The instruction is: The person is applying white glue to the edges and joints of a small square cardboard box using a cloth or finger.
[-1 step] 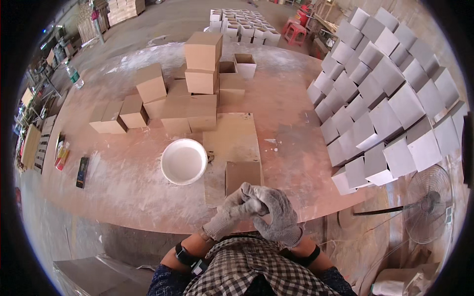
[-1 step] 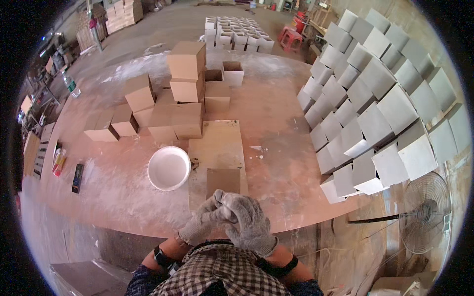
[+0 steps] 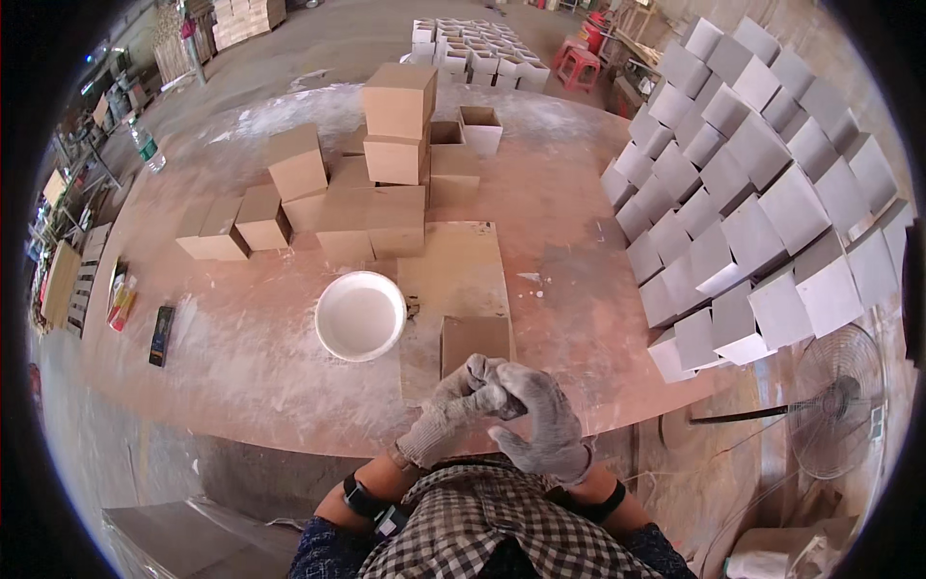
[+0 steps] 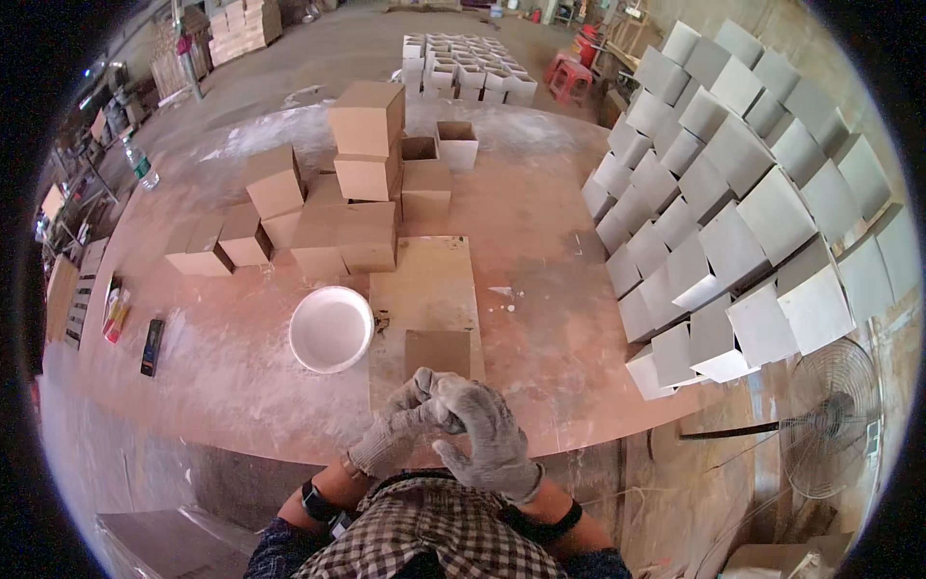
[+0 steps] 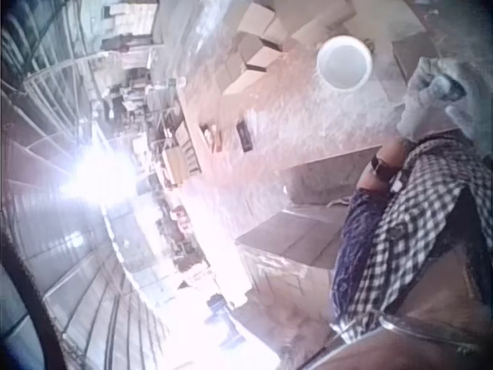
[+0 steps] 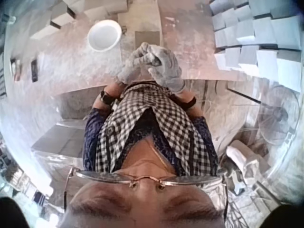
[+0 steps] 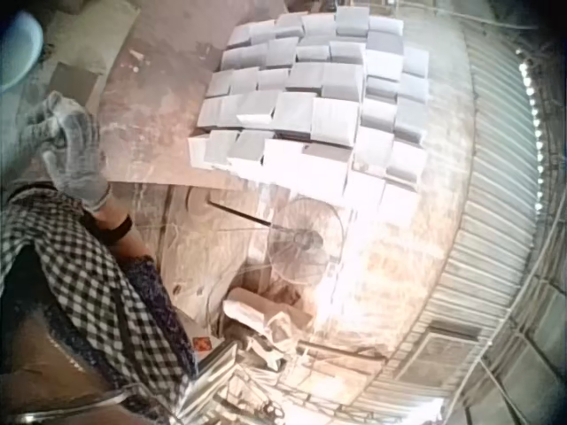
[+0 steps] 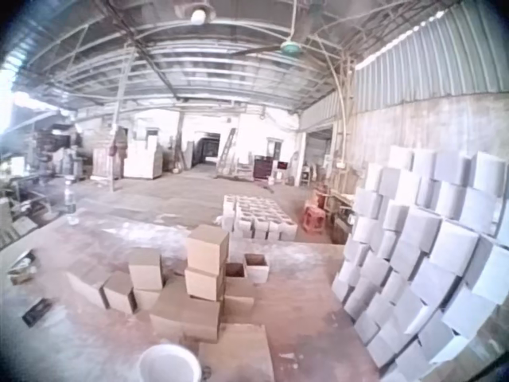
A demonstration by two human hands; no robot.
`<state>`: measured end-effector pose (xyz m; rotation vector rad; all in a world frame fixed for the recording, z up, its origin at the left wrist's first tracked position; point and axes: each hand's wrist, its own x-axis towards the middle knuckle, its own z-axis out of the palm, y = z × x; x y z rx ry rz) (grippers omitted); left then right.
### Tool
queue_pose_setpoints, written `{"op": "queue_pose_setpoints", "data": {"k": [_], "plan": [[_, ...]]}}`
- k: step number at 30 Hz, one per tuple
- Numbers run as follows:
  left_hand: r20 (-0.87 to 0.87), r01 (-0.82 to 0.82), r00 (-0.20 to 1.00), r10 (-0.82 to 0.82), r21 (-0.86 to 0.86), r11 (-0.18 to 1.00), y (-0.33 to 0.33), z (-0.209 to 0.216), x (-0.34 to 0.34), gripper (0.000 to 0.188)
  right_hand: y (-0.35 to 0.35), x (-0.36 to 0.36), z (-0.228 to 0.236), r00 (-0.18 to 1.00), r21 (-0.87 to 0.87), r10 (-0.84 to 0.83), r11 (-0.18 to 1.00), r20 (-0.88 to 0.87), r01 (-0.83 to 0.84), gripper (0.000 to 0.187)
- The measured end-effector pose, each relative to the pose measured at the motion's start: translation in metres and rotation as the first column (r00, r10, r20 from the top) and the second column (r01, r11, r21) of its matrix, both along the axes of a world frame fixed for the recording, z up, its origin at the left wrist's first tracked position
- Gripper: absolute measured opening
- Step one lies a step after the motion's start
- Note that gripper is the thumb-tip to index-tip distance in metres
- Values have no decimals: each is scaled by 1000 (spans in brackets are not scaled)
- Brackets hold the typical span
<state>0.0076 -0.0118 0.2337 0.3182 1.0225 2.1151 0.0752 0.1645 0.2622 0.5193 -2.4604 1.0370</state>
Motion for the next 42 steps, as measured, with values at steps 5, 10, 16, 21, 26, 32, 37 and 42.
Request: {"op": "queue_pose_setpoints", "data": {"k": [5, 10, 16, 21, 26, 32, 37, 42], "plan": [[-89, -74, 993, 78, 43, 996, 1, 1, 4, 22, 8, 1, -13, 991, -371, -62, 923, 116, 101, 102], [-274, -71, 961, 45, -85, 994, 2, 3, 9, 34, 6, 5, -25, 950, -435, 55, 896, 306, 88, 97], [-344, -171, 928, 145, -46, 984, -1, -5, 3, 54, -13, 15, -17, 913, -741, 49, 604, 404, 295, 57], [-334, -433, 870, 363, -167, 886, -37, -61, -10, 52, 6, 10, -26, 902, -694, -57, 619, 428, 368, 24], [-540, -648, 733, 413, -371, 666, -43, -123, -5, 59, 44, -16, -41, 725, -195, -141, 913, 674, 359, 31], [-742, -611, 649, 170, -374, 698, -24, -127, -22, 70, 65, -91, -37, 632, 111, -98, 994, 769, 20, 41], [-610, -380, 792, -36, -537, 753, 3, -134, -28, 45, 47, -132, -44, 774, 511, -333, 860, 539, 14, 34], [-729, -467, 684, -24, -462, 754, 5, -149, -25, 26, 10, -109, -47, 747, 507, -605, 751, 275, 422, 29]]}}
